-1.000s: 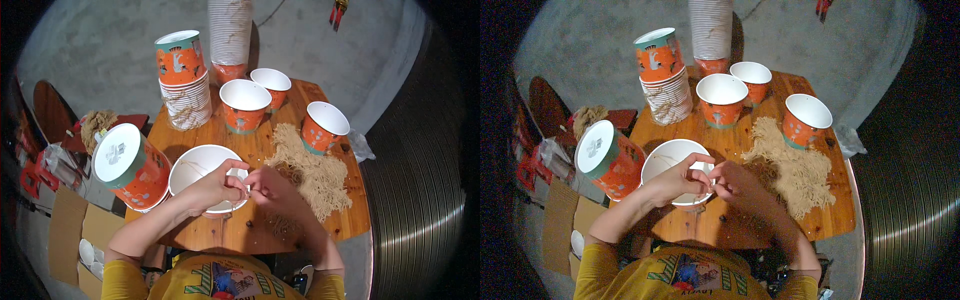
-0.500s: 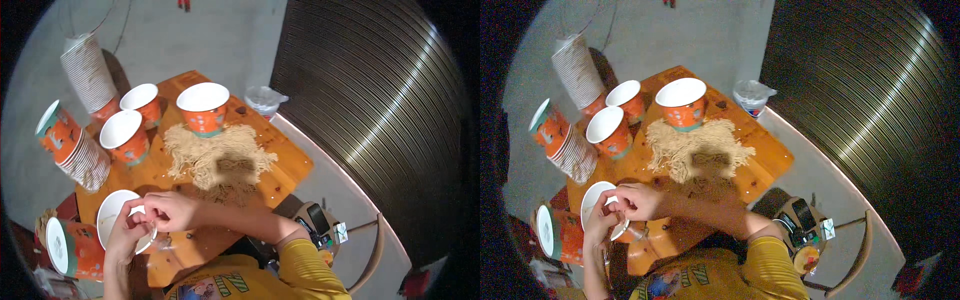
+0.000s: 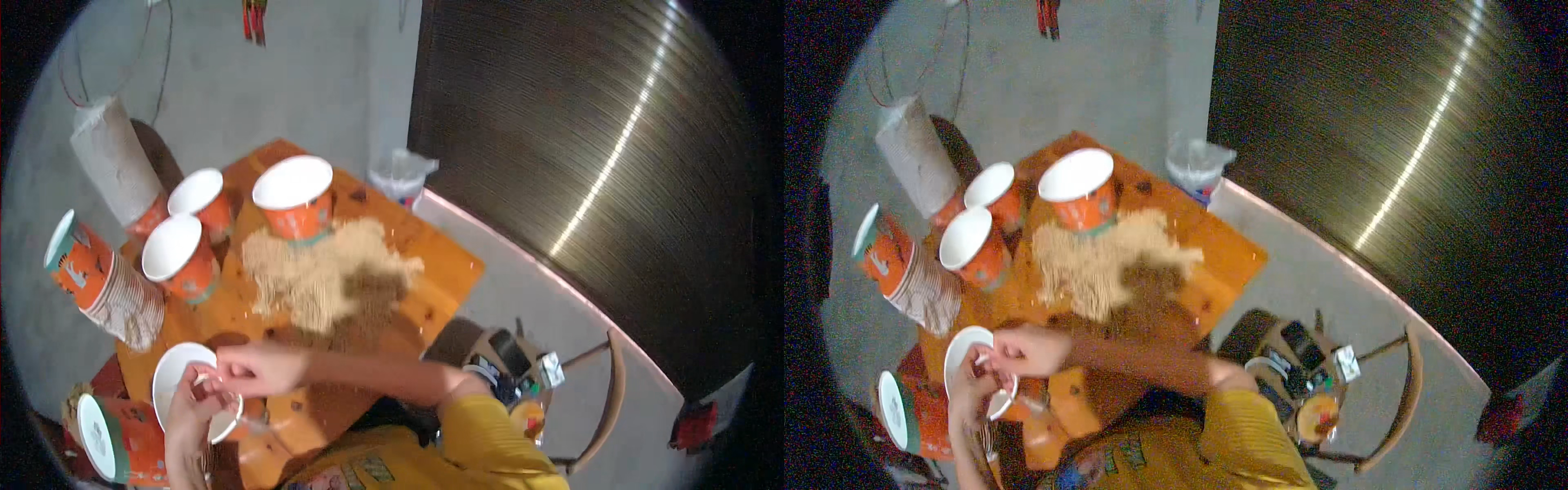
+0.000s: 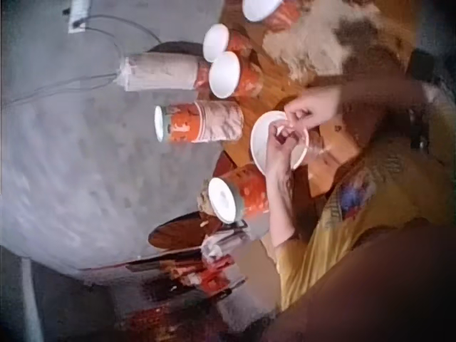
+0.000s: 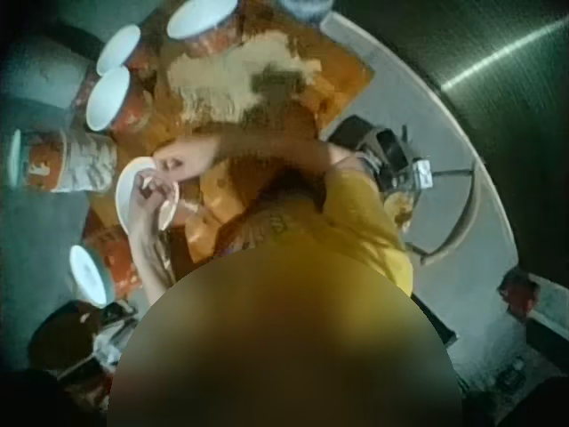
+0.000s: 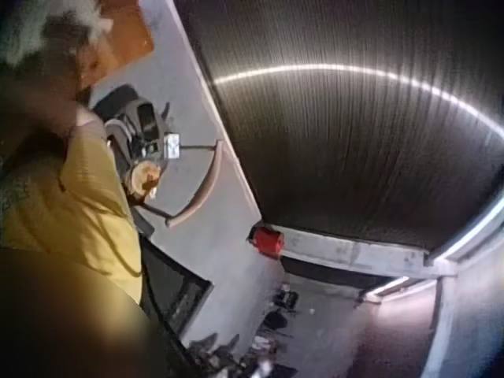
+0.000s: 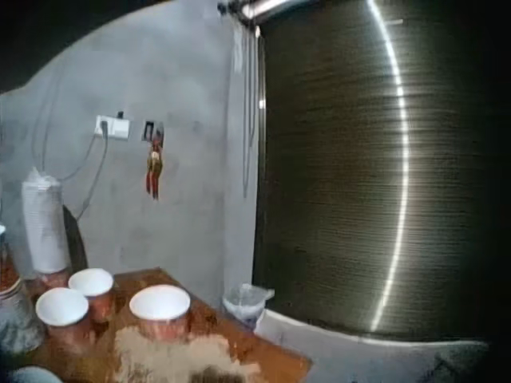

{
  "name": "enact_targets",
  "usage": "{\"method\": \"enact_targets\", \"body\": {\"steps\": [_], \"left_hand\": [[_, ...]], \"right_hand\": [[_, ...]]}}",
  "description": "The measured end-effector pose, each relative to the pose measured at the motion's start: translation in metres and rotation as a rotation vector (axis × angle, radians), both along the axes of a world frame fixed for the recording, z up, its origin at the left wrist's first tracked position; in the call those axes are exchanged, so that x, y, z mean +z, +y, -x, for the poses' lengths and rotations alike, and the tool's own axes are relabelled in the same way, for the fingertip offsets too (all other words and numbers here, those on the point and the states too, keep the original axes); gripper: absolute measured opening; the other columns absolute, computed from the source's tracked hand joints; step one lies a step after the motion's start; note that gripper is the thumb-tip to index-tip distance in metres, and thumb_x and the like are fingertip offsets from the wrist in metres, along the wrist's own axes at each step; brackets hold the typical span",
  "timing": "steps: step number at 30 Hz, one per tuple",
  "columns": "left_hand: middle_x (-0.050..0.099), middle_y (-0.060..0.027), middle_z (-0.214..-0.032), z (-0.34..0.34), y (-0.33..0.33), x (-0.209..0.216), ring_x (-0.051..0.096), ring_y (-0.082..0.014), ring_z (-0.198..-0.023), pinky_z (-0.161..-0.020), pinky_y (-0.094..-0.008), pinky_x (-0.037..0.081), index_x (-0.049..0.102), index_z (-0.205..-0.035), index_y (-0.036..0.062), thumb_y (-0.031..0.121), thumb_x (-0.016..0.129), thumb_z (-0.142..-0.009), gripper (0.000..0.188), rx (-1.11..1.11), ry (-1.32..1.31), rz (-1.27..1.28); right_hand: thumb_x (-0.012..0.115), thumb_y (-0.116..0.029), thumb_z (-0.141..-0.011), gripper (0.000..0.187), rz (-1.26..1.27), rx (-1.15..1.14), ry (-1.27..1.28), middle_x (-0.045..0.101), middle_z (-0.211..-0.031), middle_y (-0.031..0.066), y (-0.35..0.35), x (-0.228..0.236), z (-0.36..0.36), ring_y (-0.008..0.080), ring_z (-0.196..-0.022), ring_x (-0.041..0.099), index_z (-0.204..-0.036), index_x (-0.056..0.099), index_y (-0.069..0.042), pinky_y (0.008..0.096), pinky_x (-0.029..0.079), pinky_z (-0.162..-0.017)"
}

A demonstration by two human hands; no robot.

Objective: Tying rubber bands onto paper bowls for assembly or packaging.

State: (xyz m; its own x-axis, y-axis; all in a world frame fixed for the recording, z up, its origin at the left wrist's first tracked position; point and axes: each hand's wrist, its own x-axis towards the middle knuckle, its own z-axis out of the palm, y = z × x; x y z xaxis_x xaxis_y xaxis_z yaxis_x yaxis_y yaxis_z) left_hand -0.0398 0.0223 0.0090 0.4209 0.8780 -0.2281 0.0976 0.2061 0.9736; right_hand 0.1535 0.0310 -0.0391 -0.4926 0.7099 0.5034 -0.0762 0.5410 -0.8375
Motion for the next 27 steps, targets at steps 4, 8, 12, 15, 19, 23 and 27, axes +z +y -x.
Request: {"method": "enact_targets", "body": {"steps": [4, 8, 12, 15, 19, 23, 27], "left_hand": [[0.057, -0.0023, -0.086, 0.018, 0.004, -0.010, 0.057, -0.0126, -0.080, -0.074, -0.0268, 0.050, 0.051, -0.103, 0.0062, -0.012, 0.065, -0.063, 0.046, -0.031, 0.125, -0.103], [0.054, -0.0036, -0.098, 0.019, 0.006, -0.025, 0.052, -0.0153, -0.092, -0.079, -0.0263, 0.044, 0.046, -0.113, 0.0082, -0.003, 0.060, -0.076, 0.041, -0.147, 0.086, -0.349], [0.051, -0.0031, -0.090, 0.013, 0.001, -0.023, 0.050, -0.0121, -0.078, -0.066, -0.0230, 0.042, 0.045, -0.109, 0.0080, -0.007, 0.056, -0.074, 0.040, -0.099, 0.124, -0.386], [0.049, -0.0022, -0.086, 0.009, -0.002, -0.027, 0.048, -0.0111, -0.073, -0.063, -0.0231, 0.041, 0.045, -0.110, 0.0086, -0.007, 0.055, -0.074, 0.040, -0.071, 0.047, -0.381], [0.048, -0.0018, -0.084, 0.011, -0.008, -0.030, 0.047, -0.0109, -0.073, -0.064, -0.0230, 0.041, 0.045, -0.109, 0.0091, -0.008, 0.053, -0.073, 0.041, -0.072, 0.001, -0.382], [0.048, -0.0005, -0.086, 0.017, -0.016, -0.025, 0.047, -0.0116, -0.075, -0.065, -0.0242, 0.042, 0.045, -0.108, 0.0106, -0.005, 0.052, -0.074, 0.038, -0.118, 0.019, -0.419], [0.049, -0.0027, -0.083, 0.016, -0.011, -0.012, 0.047, -0.0117, -0.079, -0.072, -0.0282, 0.045, 0.046, -0.100, 0.0044, 0.015, 0.069, -0.083, 0.031, -0.118, 0.299, -0.353]], "right_hand": [[0.059, -0.019, -0.091, 0.013, -0.192, -0.092, -0.185, 0.053, -0.082, 0.0066, -0.009, 0.013, 0.001, 0.0164, -0.064, 0.054, -0.092, 0.058, -0.006, 0.0290, 0.043, -0.056], [0.061, -0.022, -0.089, 0.017, -0.119, -0.170, -0.344, 0.049, -0.081, 0.0052, -0.014, 0.009, 0.001, 0.0159, -0.067, 0.050, -0.093, 0.058, -0.007, 0.0296, 0.042, -0.060], [0.065, -0.021, -0.086, 0.016, -0.235, -0.188, -0.350, 0.051, -0.081, 0.0035, -0.008, 0.003, 0.003, 0.0140, -0.067, 0.050, -0.091, 0.059, -0.007, 0.0290, 0.043, -0.060], [0.069, -0.029, -0.081, 0.018, -0.206, -0.257, -0.403, 0.061, -0.080, 0.0065, -0.011, 0.011, 0.002, 0.0227, -0.072, 0.061, -0.085, 0.066, -0.012, 0.0343, 0.047, -0.062], [0.071, -0.026, -0.079, 0.016, -0.242, -0.269, -0.384, 0.064, -0.082, 0.0066, -0.015, 0.006, 0.005, 0.0225, -0.073, 0.063, -0.085, 0.068, -0.011, 0.0338, 0.048, -0.062], [0.069, -0.019, -0.083, 0.014, -0.240, -0.208, -0.309, 0.058, -0.080, 0.0053, 0.000, -0.027, 0.008, 0.0168, -0.071, 0.057, -0.085, 0.063, -0.007, 0.0307, 0.046, -0.062], [0.060, -0.014, -0.088, 0.014, 0.193, 0.200, -0.226, 0.059, -0.092, 0.0018, -0.010, 0.009, 0.006, 0.0100, -0.087, 0.054, -0.095, 0.058, -0.002, 0.0264, 0.045, -0.078]]}}
